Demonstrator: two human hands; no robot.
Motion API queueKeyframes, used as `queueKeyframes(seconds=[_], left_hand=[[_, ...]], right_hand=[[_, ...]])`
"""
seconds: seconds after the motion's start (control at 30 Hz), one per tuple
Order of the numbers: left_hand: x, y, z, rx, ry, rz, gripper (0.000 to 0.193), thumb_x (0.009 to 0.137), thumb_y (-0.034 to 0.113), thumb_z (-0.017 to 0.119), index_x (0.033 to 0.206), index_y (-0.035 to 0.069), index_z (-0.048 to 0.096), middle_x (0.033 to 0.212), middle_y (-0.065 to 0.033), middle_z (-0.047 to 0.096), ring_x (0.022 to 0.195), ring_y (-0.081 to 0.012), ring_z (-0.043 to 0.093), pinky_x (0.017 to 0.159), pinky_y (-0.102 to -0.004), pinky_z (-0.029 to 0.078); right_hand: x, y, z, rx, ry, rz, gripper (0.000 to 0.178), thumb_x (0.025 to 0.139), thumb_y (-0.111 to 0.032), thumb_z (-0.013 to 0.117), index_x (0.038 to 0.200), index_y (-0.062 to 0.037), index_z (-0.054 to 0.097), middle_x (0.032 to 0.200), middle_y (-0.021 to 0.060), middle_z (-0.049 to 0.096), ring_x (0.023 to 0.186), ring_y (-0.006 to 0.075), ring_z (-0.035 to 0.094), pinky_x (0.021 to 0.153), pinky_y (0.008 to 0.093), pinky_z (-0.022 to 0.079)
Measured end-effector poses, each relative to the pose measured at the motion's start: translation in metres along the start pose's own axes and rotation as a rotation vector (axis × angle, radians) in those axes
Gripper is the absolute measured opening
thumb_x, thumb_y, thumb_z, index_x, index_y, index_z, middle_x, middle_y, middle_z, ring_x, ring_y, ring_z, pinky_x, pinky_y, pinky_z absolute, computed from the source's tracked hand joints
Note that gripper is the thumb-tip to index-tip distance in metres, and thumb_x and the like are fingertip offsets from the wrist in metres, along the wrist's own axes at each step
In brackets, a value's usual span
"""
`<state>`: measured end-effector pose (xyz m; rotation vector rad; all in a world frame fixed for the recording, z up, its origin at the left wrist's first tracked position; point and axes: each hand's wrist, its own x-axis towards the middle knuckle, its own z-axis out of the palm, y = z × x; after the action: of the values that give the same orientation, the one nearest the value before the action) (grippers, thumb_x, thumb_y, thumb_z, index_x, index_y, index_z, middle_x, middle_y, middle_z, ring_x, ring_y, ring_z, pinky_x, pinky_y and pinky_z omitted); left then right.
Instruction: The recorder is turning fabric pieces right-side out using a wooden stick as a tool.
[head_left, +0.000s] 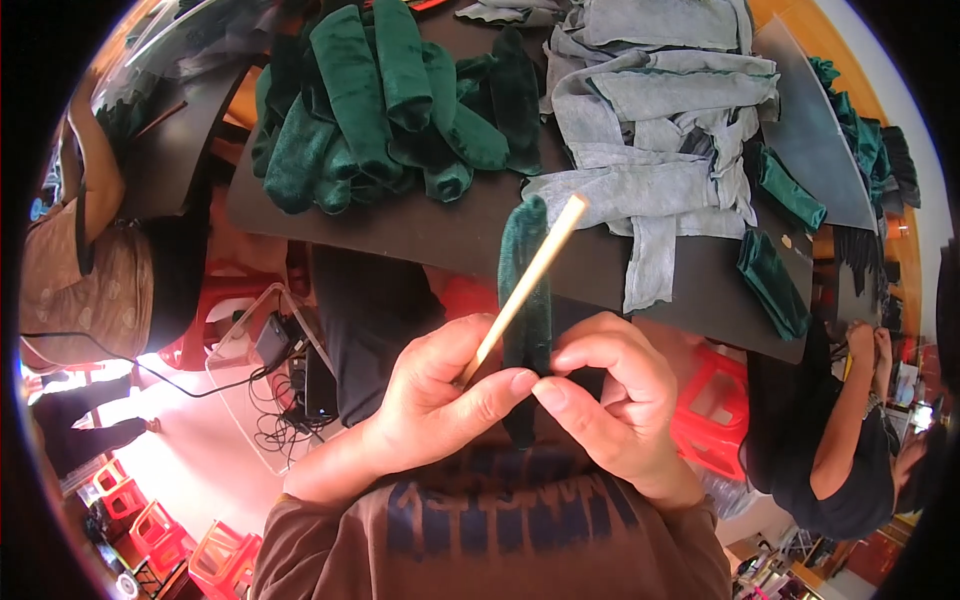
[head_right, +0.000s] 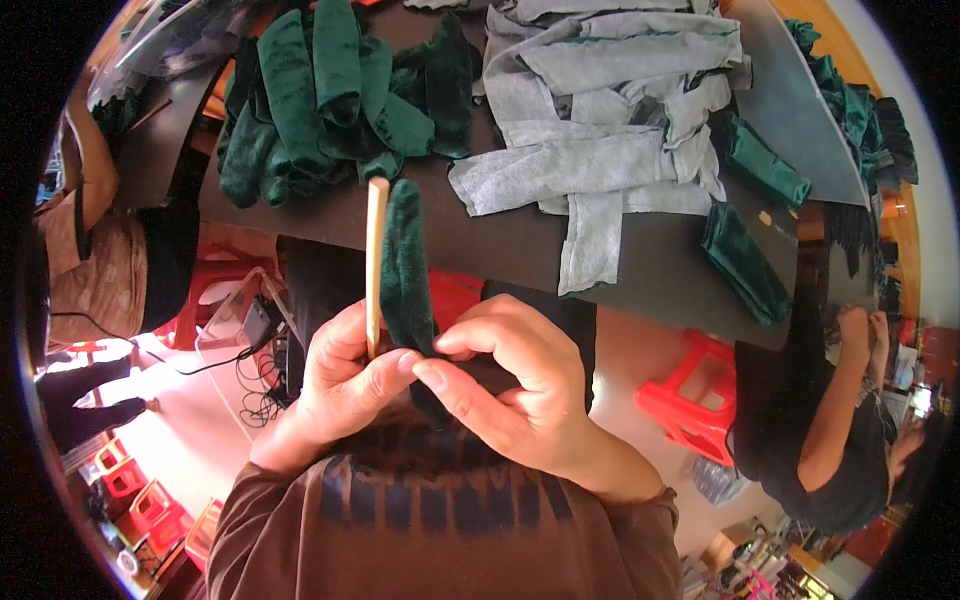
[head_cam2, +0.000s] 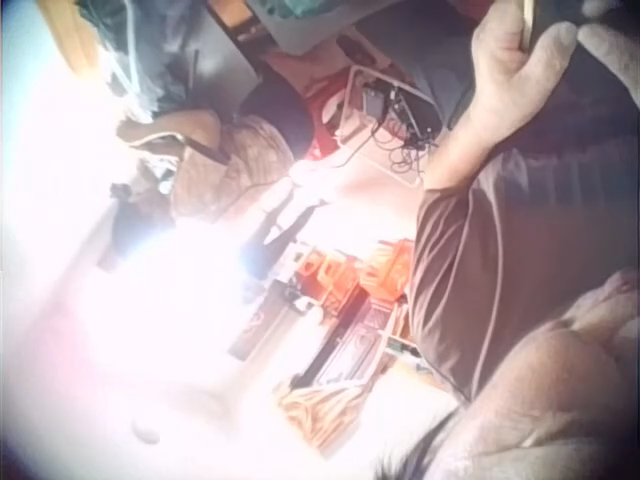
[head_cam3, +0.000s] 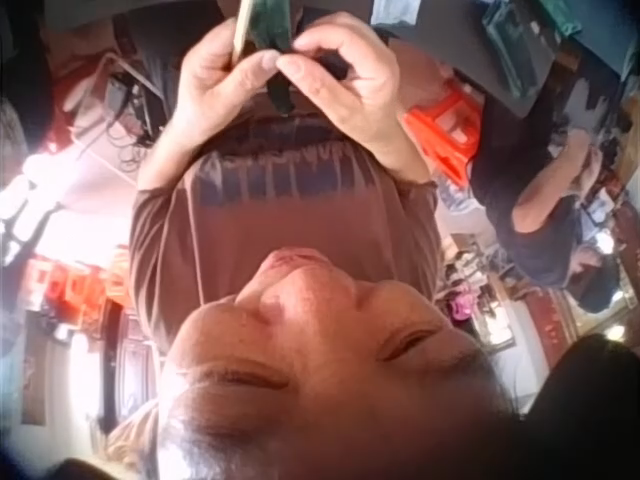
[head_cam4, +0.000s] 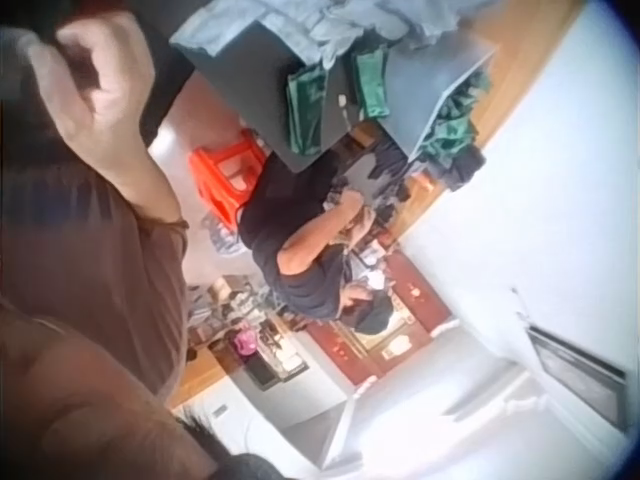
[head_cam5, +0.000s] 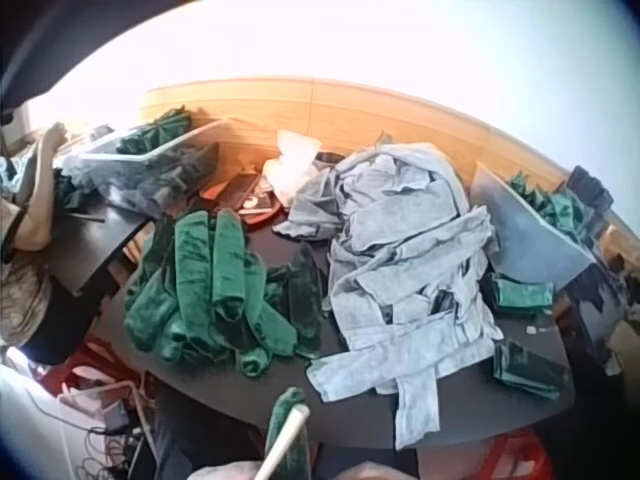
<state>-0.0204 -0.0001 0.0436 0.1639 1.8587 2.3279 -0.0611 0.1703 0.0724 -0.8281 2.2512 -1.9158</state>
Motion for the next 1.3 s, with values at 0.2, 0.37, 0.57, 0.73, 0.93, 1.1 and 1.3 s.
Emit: queueKeyframes(seconds=[0.2,0.37,0.57,0.73,0.93,1.1,1.3], left_hand=[[-0.001,0.007,-0.002,0.239,0.023,0.064,0.009,0.083,0.008,0.057,0.085,-0.001,0.057,0.059,-0.0042,0.045,0.052,-0.0134,0.044,0.048,-0.0264,0.036],[0.003,0.006,-0.006,0.355,0.016,0.139,0.01,0.083,0.007,0.056,0.079,-0.002,0.056,0.057,-0.0059,0.045,0.051,-0.0159,0.045,0.048,-0.0279,0.036],[-0.002,0.009,-0.005,-0.372,-0.012,-0.244,0.016,0.091,0.014,0.047,0.082,0.002,0.053,0.064,0.0072,0.045,0.058,-0.0014,0.037,0.05,-0.0191,0.031],[0.0,0.004,-0.008,-0.328,-0.002,-0.231,0.021,0.092,0.021,0.045,0.09,0.001,0.053,0.067,0.0016,0.048,0.058,-0.0051,0.041,0.052,-0.0208,0.034],[-0.024,0.008,-0.026,0.33,-0.215,0.031,0.028,0.091,0.021,0.044,0.091,-0.004,0.055,0.071,-0.0119,0.054,0.062,-0.0231,0.053,0.059,-0.03,0.043],[-0.033,0.002,-0.02,0.314,-0.167,-0.187,0.03,0.091,0.024,0.045,0.09,-0.004,0.056,0.072,-0.0132,0.054,0.064,-0.0252,0.054,0.061,-0.0305,0.043],[-0.04,-0.006,-0.015,0.243,-0.172,-0.243,0.035,0.093,0.028,0.042,0.088,-0.004,0.056,0.068,-0.0092,0.051,0.06,-0.0187,0.05,0.058,-0.0284,0.041]], right_hand=[[-0.004,0.009,0.004,0.043,0.005,0.052,0.011,0.071,0.001,0.064,0.074,-0.0014,0.054,0.068,0.0068,0.053,0.058,0.0164,0.05,0.052,0.0259,0.039],[-0.009,0.007,0.007,0.296,0.085,0.251,0.011,0.07,0.005,0.06,0.07,-0.001,0.051,0.069,0.0048,0.05,0.062,0.012,0.046,0.056,0.0227,0.036],[-0.009,0.006,0.007,0.771,0.065,0.505,0.008,0.077,0.003,0.056,0.073,-0.002,0.051,0.073,0.0003,0.049,0.064,0.0058,0.042,0.058,0.0207,0.035],[-0.007,0.005,0.008,0.769,0.134,0.497,0.007,0.079,0.002,0.055,0.076,-0.0024,0.05,0.076,-0.001,0.047,0.065,0.0039,0.04,0.059,0.0194,0.034],[-0.002,0.011,0.003,0.495,0.171,0.239,0.008,0.078,0.003,0.056,0.076,-0.0031,0.051,0.077,0.0011,0.048,0.066,0.007,0.041,0.06,0.0208,0.035],[0.0,0.011,0.001,0.361,0.15,0.125,0.008,0.075,0.002,0.058,0.076,-0.0029,0.051,0.074,0.003,0.049,0.067,0.0096,0.043,0.061,0.0225,0.036],[-0.002,0.009,0.0,0.177,0.117,0.078,0.011,0.071,0.003,0.06,0.074,-0.0024,0.052,0.071,0.0048,0.051,0.063,0.0127,0.047,0.058,0.0243,0.038]])
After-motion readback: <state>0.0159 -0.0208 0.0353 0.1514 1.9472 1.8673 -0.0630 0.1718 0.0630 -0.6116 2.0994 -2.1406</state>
